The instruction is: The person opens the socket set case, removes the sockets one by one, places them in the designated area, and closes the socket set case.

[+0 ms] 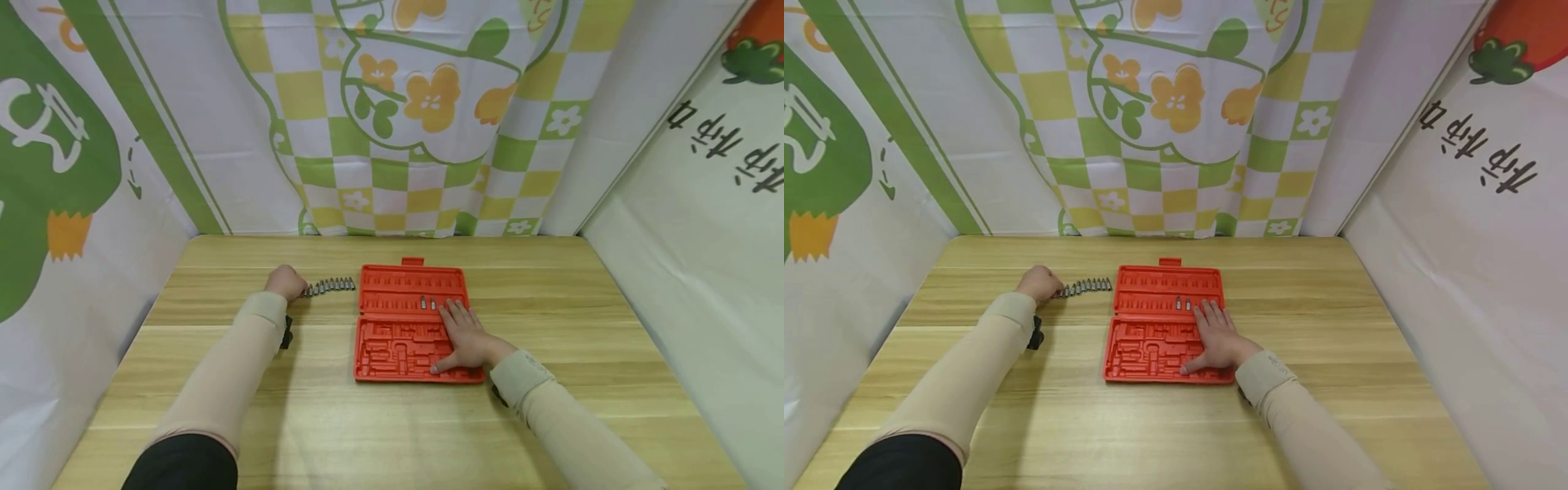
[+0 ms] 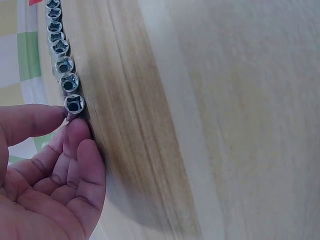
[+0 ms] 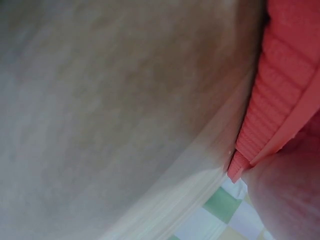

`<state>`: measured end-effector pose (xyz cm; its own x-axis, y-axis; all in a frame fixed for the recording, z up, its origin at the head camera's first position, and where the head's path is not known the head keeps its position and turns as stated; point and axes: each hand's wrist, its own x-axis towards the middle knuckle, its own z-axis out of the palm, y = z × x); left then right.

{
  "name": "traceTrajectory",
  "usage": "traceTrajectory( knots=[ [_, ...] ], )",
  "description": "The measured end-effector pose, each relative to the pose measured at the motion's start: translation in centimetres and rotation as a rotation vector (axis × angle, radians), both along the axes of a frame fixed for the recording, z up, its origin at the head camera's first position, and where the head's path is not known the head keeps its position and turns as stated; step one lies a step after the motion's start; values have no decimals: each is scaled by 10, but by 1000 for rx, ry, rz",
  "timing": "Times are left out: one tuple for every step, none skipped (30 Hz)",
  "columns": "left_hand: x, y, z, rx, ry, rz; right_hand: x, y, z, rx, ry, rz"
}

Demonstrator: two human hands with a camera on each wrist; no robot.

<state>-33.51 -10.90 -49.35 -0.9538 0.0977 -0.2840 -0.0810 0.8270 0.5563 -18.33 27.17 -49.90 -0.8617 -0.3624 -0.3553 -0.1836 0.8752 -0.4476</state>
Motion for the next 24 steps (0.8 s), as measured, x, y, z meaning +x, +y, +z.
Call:
traceTrajectory(
  knots=[
    [0,0,0,-4,0,0,0,0,0,-2,1,0],
    [0,0,1,-5,-2,0,0,0,0,-1,0,0],
    [0,1,1,0,-5,3,0,0,1,0,-3,1],
    [0,1,1,10,-6,7,0,0,1,-1,-4,2],
    [0,1,2,15,-5,4,1,0,1,0,-5,4],
    [0,2,3,24,-2,7,1,1,1,-2,-7,5],
    [-1,3,5,41,1,7,1,1,1,0,-9,6],
    [-1,6,6,63,7,11,1,1,1,1,-11,7],
    [-2,10,8,81,22,8,1,1,1,3,-12,5],
    [-3,14,10,101,37,4,1,1,2,-1,-10,5],
    [-3,20,12,124,50,-5,1,1,2,-1,-10,5],
    [-4,28,14,155,59,-11,1,1,2,-3,-10,4],
    [-3,37,15,185,63,-24,1,1,2,-1,-8,3],
    [-3,46,16,212,65,-36,1,1,2,1,-7,4],
    [-1,56,18,237,64,-54,1,0,1,3,-5,5],
    [1,67,19,268,56,-72,1,1,1,1,0,8],
    [3,78,21,292,45,-97,1,1,1,5,4,10],
    [6,89,23,308,35,-125,1,1,1,11,4,12],
    [9,99,24,330,19,-152,1,1,0,18,3,14],
    [12,109,25,344,2,-181,1,1,-1,24,1,15],
    [15,118,25,356,-14,-210,1,1,-1,22,2,15],
    [18,126,26,371,-36,-234,1,1,-1,26,-1,13],
    [20,133,26,380,-58,-254,0,1,-1,28,-1,12],
    [22,139,26,394,-81,-267,0,1,0,28,-1,10]
  ],
)
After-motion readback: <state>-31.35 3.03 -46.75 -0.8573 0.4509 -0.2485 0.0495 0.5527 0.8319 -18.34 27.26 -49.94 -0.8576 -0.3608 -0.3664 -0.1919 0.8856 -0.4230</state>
